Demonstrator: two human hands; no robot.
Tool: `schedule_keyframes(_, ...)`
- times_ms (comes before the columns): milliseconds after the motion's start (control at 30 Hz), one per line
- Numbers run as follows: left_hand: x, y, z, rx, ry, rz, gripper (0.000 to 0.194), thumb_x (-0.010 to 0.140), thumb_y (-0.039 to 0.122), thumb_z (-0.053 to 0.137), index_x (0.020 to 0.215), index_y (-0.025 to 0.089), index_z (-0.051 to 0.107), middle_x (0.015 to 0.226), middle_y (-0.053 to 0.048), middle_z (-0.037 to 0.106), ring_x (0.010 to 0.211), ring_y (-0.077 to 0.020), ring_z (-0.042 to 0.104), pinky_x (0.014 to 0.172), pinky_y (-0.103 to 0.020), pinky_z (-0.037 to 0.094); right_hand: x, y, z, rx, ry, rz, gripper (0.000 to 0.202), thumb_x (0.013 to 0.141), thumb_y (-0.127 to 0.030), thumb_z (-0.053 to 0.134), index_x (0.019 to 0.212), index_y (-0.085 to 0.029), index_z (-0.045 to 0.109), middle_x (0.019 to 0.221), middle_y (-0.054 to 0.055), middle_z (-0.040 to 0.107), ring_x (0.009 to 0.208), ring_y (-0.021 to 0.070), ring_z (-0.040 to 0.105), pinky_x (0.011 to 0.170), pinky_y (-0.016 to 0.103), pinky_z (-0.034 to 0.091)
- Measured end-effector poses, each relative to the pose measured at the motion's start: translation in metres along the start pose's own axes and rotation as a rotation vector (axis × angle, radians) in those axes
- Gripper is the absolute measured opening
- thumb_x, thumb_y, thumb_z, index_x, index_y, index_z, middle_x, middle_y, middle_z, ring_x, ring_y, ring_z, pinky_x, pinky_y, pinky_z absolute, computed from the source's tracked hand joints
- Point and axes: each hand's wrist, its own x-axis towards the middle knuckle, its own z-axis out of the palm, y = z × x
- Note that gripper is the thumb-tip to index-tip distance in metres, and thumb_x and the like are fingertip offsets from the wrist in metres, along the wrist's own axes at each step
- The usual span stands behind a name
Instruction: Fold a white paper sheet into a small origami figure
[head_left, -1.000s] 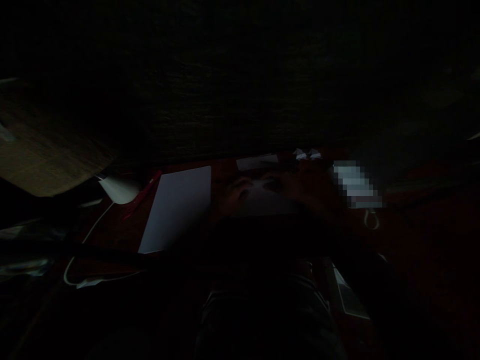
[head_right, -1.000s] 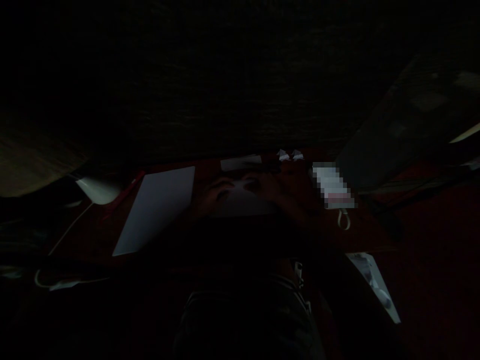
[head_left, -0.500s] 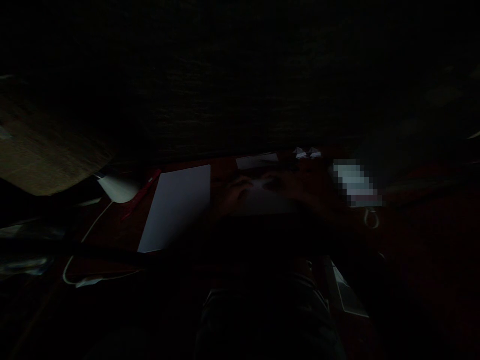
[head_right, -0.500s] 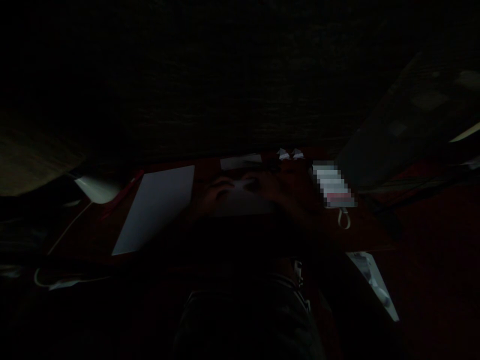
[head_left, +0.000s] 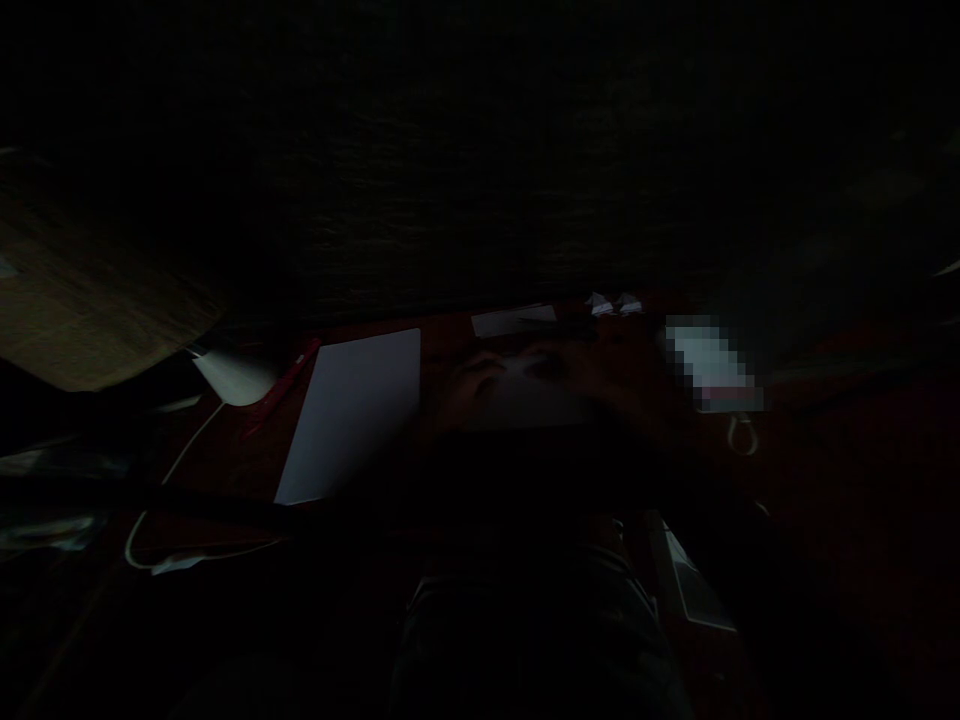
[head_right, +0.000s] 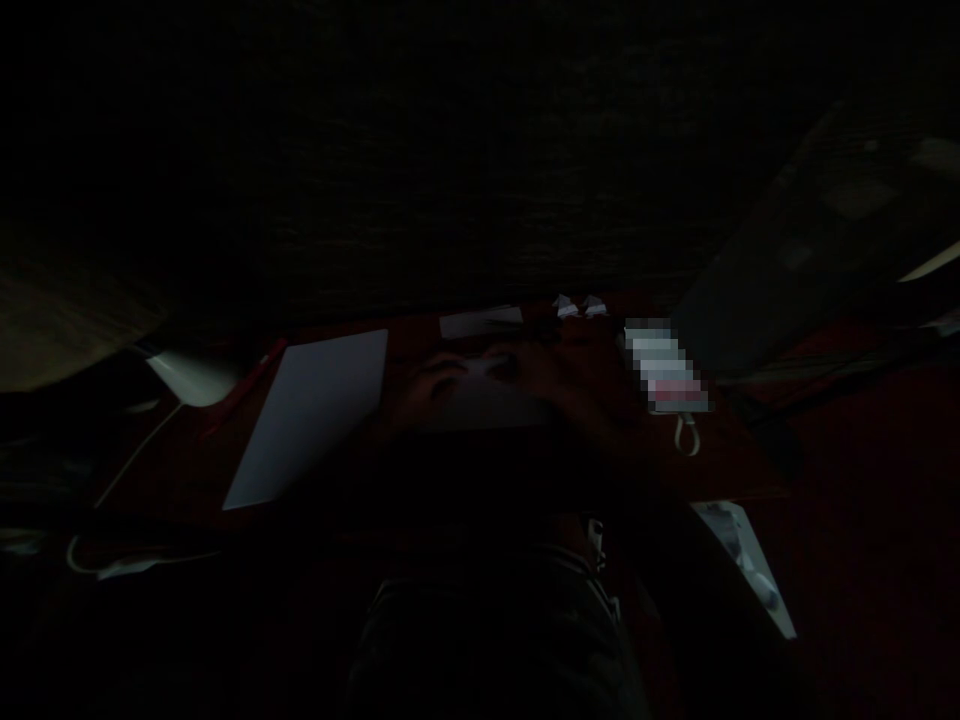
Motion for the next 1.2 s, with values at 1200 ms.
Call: schedule_keyframes(1200, -0.002, -0.002, -0.002, 0.25, -0.082, 0.099, 0.027, 0.101, 0.014, 0.059, 0.123, 0.023, 0.073, 0.141, -0.009, 0.068, 0.136, -0.0277, 0.063, 0.119, -0.051, 0.053, 0.002, 0.01, 0.002, -0.022, -0.046, -0.011, 0.033, 0.083, -0.013, 0.077, 0.112, -0.026, 0.086, 0.121, 0.007, 0.084, 0.112, 0.0301, 0.079, 0.105, 0.048, 0.062)
